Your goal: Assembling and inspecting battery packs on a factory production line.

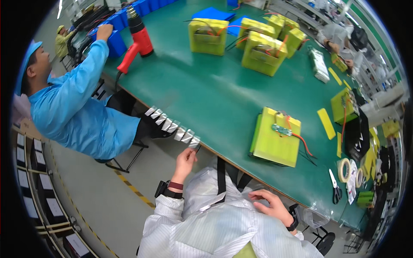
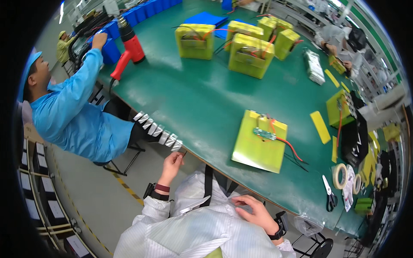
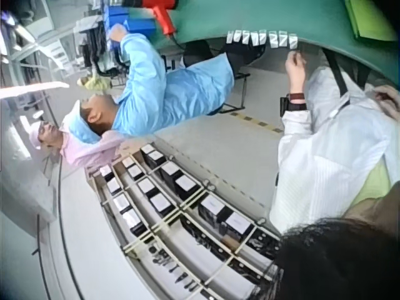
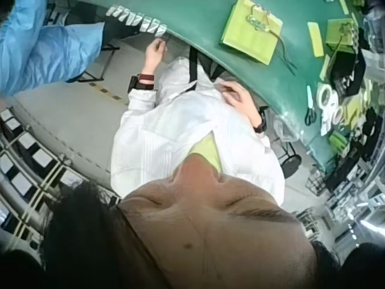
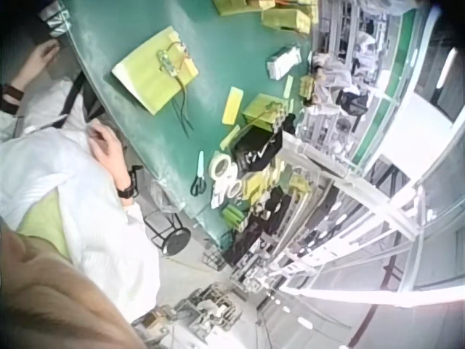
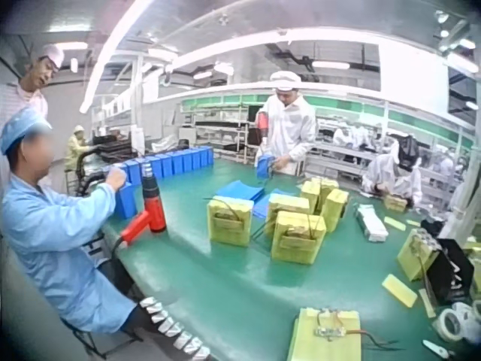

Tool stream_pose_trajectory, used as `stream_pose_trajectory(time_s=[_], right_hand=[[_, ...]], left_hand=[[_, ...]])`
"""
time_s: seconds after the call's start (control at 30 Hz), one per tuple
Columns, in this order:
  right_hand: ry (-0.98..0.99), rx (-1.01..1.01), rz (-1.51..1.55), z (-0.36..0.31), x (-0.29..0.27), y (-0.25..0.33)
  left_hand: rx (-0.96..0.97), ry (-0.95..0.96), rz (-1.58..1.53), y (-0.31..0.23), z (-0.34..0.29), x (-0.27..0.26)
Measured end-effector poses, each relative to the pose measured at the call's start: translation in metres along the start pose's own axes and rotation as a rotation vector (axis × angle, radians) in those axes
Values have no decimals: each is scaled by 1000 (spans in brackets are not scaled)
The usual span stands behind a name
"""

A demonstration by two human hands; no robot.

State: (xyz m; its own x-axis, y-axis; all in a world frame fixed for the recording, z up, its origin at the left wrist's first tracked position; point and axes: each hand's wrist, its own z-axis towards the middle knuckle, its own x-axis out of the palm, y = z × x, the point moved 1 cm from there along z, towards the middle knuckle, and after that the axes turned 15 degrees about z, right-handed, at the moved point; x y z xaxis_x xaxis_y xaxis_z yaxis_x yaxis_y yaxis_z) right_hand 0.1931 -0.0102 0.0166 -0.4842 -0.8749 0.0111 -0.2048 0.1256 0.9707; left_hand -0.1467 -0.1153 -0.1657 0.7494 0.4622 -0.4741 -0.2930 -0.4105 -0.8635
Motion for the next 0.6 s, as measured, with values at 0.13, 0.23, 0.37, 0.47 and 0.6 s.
stream_pose_trajectory(time_s=[0.13, 0.23, 0.37, 0.47, 0.6], right_hand=[[-76, 37, 90, -40, -13, -6], [-199, 22, 188, -83, -23, -7], [-357, -191, 536, -144, -39, 7], [-598, -283, 477, -168, -53, 13], [-785, -184, 283, -133, -69, 32]], left_hand=[[-76, -55, 327, 40, -18, 5], [-103, -70, 483, 9, -27, -10], [203, -204, 765, -21, -44, -41], [183, 66, 852, -87, -58, -52], [251, 303, 552, -189, -60, -33]])
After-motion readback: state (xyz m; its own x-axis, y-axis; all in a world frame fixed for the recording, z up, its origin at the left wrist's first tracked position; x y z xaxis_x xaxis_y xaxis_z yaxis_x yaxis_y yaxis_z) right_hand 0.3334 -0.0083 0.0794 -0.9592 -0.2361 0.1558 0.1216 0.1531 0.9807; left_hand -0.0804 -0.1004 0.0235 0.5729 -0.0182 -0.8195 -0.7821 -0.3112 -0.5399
